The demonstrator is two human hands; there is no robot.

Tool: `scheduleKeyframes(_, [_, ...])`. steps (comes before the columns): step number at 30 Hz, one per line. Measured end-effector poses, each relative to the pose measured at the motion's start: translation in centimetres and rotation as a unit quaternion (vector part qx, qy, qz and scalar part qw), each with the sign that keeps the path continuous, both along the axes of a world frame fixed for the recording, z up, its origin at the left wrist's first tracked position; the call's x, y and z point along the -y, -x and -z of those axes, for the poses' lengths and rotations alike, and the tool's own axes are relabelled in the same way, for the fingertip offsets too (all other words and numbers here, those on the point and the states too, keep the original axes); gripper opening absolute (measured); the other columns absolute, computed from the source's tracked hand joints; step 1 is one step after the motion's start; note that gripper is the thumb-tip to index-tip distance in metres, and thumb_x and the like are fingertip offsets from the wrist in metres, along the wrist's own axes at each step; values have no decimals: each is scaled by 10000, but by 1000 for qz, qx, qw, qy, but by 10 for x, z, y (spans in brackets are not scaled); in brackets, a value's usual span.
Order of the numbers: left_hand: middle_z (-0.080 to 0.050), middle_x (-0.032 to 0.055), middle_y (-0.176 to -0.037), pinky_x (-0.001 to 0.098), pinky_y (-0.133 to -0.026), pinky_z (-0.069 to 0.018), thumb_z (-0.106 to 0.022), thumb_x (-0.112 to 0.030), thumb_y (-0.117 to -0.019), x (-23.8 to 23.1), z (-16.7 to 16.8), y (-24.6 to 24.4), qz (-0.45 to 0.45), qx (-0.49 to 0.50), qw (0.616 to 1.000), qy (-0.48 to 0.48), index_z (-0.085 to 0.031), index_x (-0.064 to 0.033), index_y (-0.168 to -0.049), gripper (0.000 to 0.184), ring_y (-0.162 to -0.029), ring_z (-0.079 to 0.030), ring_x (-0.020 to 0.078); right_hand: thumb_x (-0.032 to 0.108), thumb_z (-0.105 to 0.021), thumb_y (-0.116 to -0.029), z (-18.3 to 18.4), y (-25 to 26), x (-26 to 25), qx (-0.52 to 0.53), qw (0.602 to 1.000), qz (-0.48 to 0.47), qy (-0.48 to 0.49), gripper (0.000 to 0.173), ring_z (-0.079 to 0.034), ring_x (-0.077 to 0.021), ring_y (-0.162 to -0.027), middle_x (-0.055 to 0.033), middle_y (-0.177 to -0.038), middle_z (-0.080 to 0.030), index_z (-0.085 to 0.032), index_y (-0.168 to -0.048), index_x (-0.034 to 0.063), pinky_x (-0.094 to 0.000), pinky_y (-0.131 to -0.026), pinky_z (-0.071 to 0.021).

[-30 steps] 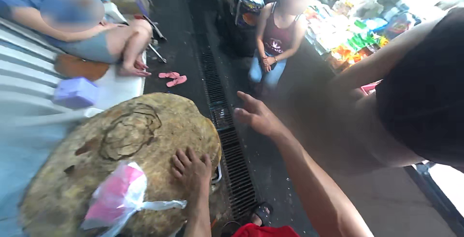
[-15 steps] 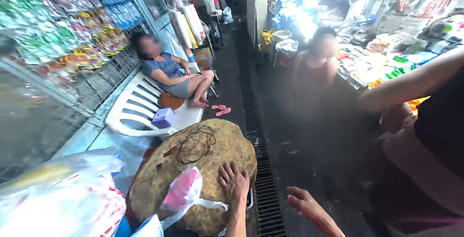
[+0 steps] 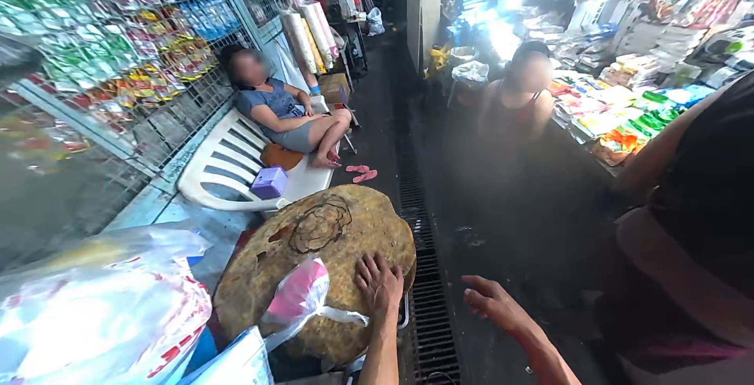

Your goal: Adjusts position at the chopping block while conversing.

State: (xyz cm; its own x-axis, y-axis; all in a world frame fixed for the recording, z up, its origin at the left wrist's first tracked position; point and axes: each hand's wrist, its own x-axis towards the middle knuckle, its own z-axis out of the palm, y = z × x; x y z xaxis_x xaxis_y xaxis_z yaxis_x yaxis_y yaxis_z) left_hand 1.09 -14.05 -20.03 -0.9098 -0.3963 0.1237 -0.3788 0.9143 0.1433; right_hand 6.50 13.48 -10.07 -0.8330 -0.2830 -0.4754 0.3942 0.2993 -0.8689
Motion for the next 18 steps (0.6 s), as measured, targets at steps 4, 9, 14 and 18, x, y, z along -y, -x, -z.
scheduleKeyframes(4, [-274, 223, -1657, 637, -1208, -192, -502, -549, -978, -1, -2, 2, 1, 14, 1000, -7, -439, -128, -1554, 716, -1532, -229, 450, 303, -543, -1042, -7, 9, 5, -15, 1000, -12, -1, 500, -713, -223, -928, -139, -1139, -704, -499, -1486, 77, -397, -827, -596])
scheduleKeyframes(9, [-275, 229, -1655, 644, -1206, -189, -503, -540, -983, 0, 0, 1, 5, 22, 1000, -3, -427, -116, -1560, 720, -1530, -228, 457, 286, -527, -1054, -14, 16, 11, -13, 999, -32, -6, 503, -701, -224, -937, -149, -1147, -690, -473, -1507, 76, -398, -834, -587])
scheduleKeyframes(14, [-285, 243, -1646, 646, -1204, -195, -493, -525, -993, 2, -2, 0, 13, 21, 1000, 1, -436, -94, -1548, 706, -1525, -238, 463, 272, -519, -1055, -44, 36, 25, -61, 997, -49, -11, 561, -703, -226, -912, -154, -1102, -697, -385, -1567, 86, -400, -829, -588])
scheduleKeyframes(18, [-272, 238, -1652, 636, -1212, -184, -483, -523, -999, 0, -7, 0, 15, 35, 999, 1, -424, -90, -1553, 705, -1532, -226, 454, 256, -519, -1052, -85, 53, 34, -123, 991, -35, 28, 670, -693, -169, -824, -115, -1013, -693, -219, -1628, 89, -335, -769, -592])
